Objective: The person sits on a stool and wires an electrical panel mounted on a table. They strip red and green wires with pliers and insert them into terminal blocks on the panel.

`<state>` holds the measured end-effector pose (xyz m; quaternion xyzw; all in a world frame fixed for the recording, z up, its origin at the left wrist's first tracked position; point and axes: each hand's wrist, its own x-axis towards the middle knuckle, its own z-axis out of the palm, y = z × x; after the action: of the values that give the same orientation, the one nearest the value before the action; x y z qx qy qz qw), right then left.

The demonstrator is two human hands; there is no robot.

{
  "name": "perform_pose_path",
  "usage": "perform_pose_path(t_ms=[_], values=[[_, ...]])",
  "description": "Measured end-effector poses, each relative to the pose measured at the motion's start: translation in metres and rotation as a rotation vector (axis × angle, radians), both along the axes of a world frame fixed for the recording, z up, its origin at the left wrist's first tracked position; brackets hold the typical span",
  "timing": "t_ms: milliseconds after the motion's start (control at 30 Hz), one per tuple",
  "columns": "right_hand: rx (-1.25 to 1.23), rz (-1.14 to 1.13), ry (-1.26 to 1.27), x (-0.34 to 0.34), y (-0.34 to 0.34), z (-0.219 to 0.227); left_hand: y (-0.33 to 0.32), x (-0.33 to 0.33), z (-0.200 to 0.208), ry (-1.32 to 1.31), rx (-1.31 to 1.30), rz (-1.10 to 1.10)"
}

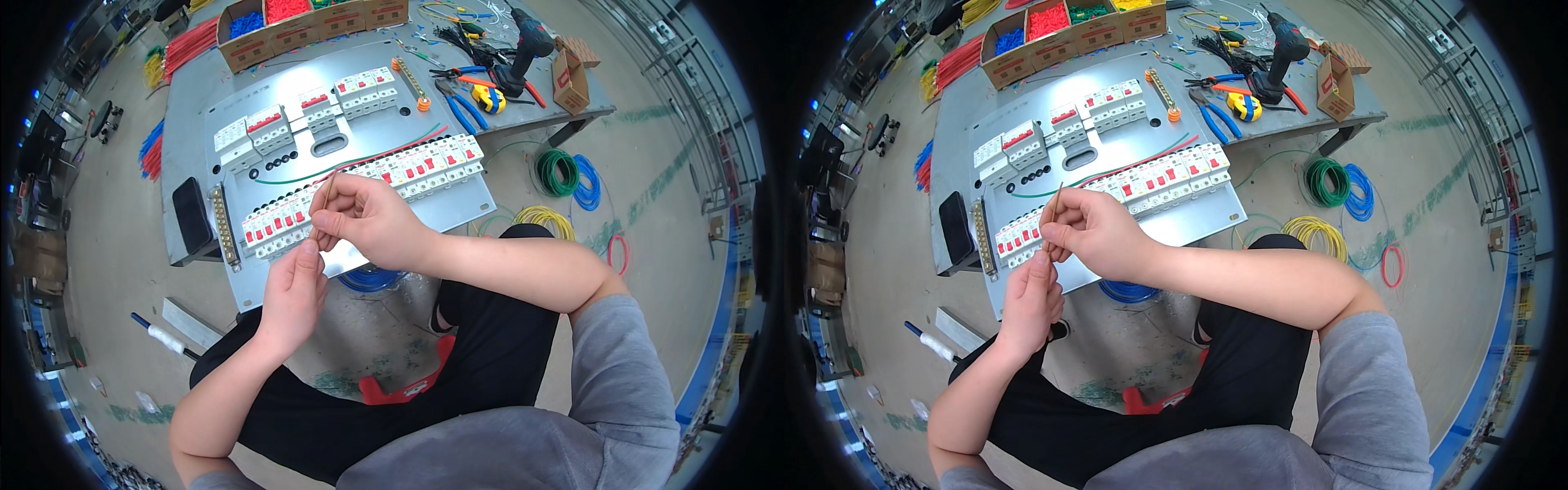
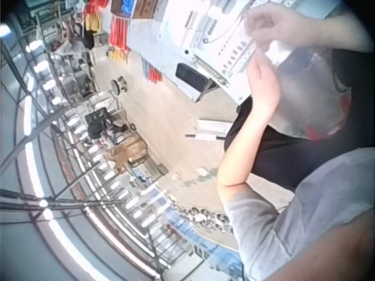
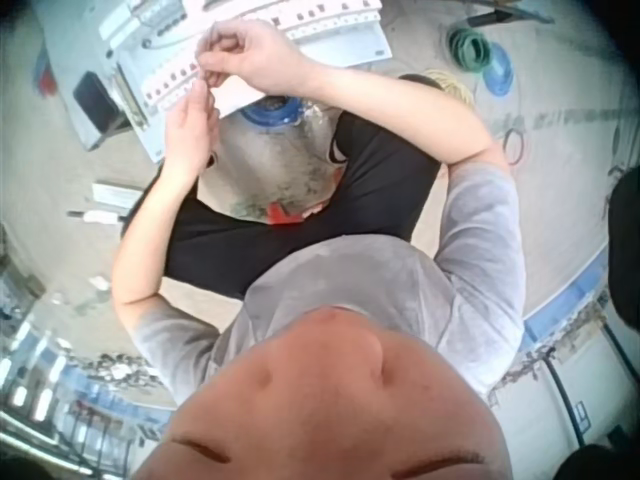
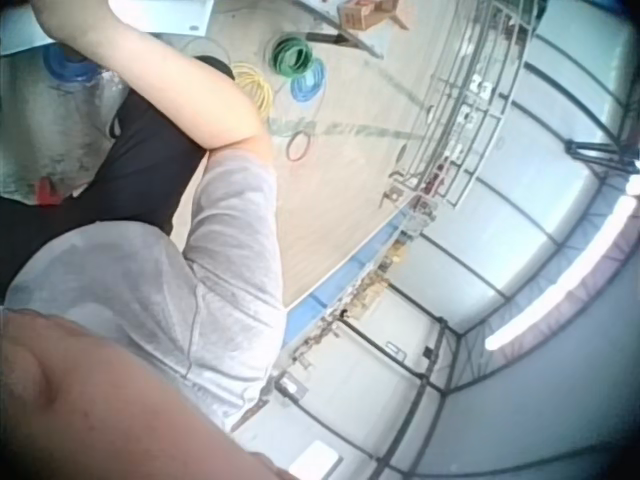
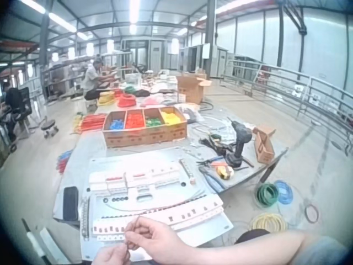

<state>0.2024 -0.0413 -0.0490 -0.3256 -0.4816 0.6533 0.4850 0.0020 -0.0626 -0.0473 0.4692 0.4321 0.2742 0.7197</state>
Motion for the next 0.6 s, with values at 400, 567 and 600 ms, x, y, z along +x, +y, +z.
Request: perform_pose_path(t_ms=[400, 567, 600], values=[[-0.032, -0.156, 0.004, 0.02, 0.028, 0.006, -0.001, 0.001, -0.017, 0.081, 0.124, 0.016], [-0.21, -0.117, -0.072, 0.022, 0.029, 0.005, 0.0, 0.0, -0.021, 0.191, 0.161, -0.014], [-0.229, -0.108, -0.067, 0.022, 0.03, 0.002, 0.0, -0.002, -0.022, 0.234, 0.163, -0.009]])
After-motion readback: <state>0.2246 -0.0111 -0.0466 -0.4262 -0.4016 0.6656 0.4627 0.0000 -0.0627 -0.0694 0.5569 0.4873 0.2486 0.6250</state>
